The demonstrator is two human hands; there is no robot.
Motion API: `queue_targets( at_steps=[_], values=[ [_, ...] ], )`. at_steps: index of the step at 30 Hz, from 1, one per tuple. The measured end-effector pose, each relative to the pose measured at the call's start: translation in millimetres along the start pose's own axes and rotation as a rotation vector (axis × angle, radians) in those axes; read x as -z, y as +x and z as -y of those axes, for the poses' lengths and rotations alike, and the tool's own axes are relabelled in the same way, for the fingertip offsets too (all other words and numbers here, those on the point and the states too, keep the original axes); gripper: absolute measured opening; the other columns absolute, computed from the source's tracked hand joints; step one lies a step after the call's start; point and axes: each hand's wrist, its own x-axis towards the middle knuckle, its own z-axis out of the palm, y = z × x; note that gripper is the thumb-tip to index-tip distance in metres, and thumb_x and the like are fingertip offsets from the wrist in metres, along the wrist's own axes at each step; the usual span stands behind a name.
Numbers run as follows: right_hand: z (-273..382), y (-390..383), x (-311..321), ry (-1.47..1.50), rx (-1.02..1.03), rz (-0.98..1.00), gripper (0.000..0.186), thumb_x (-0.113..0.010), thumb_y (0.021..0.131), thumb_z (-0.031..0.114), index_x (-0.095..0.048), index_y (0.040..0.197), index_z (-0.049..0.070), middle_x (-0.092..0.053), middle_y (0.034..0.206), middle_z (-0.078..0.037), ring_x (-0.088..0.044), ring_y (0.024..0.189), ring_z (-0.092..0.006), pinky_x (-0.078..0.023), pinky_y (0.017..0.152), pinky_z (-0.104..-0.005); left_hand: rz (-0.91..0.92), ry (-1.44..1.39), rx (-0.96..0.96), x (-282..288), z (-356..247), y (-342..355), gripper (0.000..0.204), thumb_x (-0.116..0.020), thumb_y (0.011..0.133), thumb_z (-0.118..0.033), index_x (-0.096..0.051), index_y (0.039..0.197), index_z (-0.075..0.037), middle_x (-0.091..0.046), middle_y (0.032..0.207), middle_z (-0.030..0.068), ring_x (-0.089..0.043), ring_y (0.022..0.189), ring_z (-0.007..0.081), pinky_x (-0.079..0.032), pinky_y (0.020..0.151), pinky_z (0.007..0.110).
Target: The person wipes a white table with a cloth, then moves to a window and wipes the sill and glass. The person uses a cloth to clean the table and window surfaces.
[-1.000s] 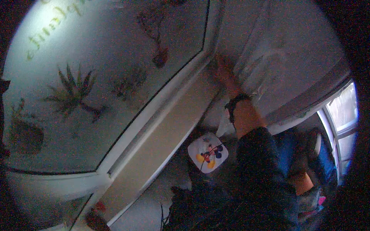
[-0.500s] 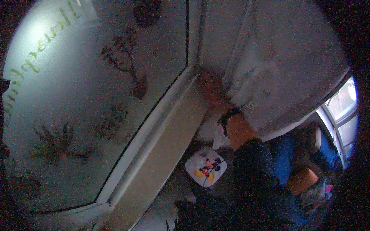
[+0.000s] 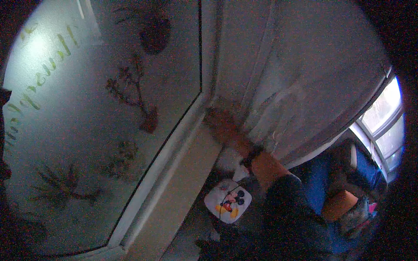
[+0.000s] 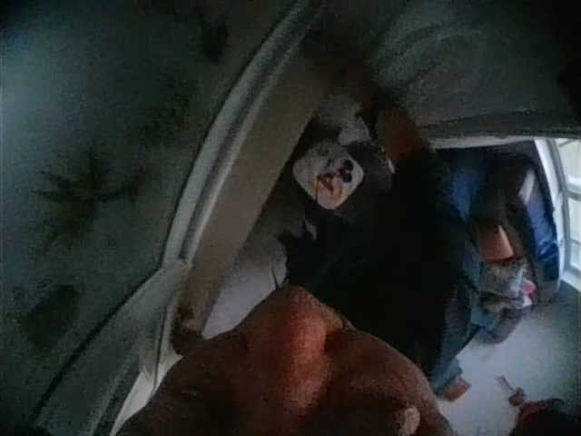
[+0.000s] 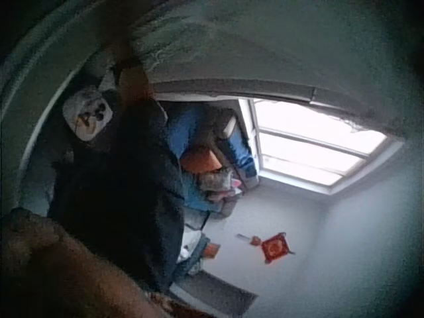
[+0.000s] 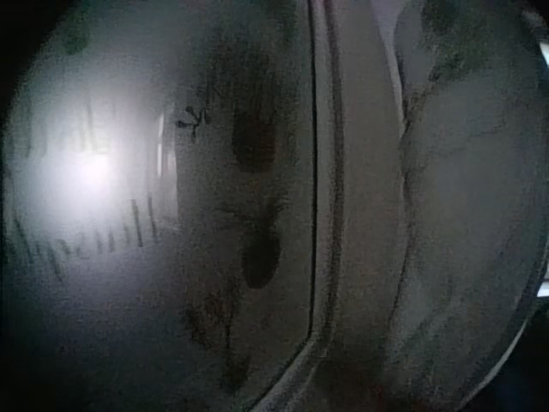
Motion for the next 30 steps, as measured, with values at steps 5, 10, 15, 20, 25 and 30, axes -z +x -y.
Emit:
queue_targets(
  at_steps=[5,10,15,20,25,30],
  values=[
    [51.2,-17.4,23.0,-0.092,-0.008,0.236,0.042,-0.062,0.084,0.013,-0.066,0.125,0.012,-0.061,0.13,-0.013,-0.053,0.126,-0.0352,-0.044,0.103,-0.0517,0.15,-0.027,0.046,9.6,-2.7,-3.4,0.031,-0.059,0.095,-0.038,-0.07,0.092,-0.009,-0.069,0.09,0.0154,-0.066,0.084,0.0362,-0.051,0.069,0.049],
    [43.0,-2.1,5.6,0.025,-0.338,-0.106,0.041,-0.065,0.079,0.013,-0.067,0.12,0.009,-0.063,0.122,-0.018,-0.057,0.116,-0.0389,-0.045,0.101,-0.0526,0.09,-0.024,0.051,-5.1,1.8,-11.0,0.029,-0.058,0.095,-0.035,-0.07,0.094,-0.009,-0.069,0.093,0.015,-0.066,0.087,0.0356,-0.05,0.072,0.049],
    [117.4,-55.1,-1.4,0.043,-0.105,-0.118,0.042,-0.066,0.08,0.015,-0.066,0.121,0.01,-0.06,0.124,-0.018,-0.055,0.12,-0.0402,-0.042,0.104,-0.0538,0.016,-0.086,0.06,-17.2,5.5,-13.6,0.027,-0.058,0.096,-0.032,-0.069,0.102,-0.007,-0.069,0.102,0.0154,-0.064,0.096,0.0345,-0.048,0.082,0.048],
    [216.3,-107.2,24.6,0.177,0.003,0.1,0.047,-0.066,0.081,0.019,-0.063,0.128,0.017,-0.057,0.132,-0.016,-0.052,0.124,-0.0388,-0.044,0.1,-0.0548,-0.055,-0.149,0.057,-39.4,18.6,-24.8,0.028,-0.057,0.097,-0.028,-0.068,0.11,-0.005,-0.068,0.11,0.0158,-0.062,0.106,0.0335,-0.045,0.093,0.047],
    [334.7,-146.9,13.1,0.315,0.18,0.082,0.052,-0.068,0.081,0.02,-0.061,0.133,0.02,-0.052,0.137,-0.014,-0.047,0.127,-0.0371,-0.044,0.098,-0.0541,-0.153,-0.201,0.029,-93.2,40.8,-27.2,0.03,-0.057,0.098,-0.024,-0.067,0.117,-0.003,-0.067,0.118,0.0162,-0.06,0.116,0.0324,-0.043,0.103,0.046],
    [444.0,-185.7,26.4,0.534,0.465,0.255,0.048,-0.067,0.082,0.017,-0.061,0.13,0.017,-0.052,0.135,-0.015,-0.048,0.128,-0.0387,-0.043,0.101,-0.0541,-0.23,-0.268,-0.018,-138.5,48.6,-19.0,0.031,-0.057,0.099,-0.02,-0.067,0.121,-0.001,-0.067,0.124,0.0167,-0.059,0.122,0.0322,-0.042,0.109,0.046]
  ],
)
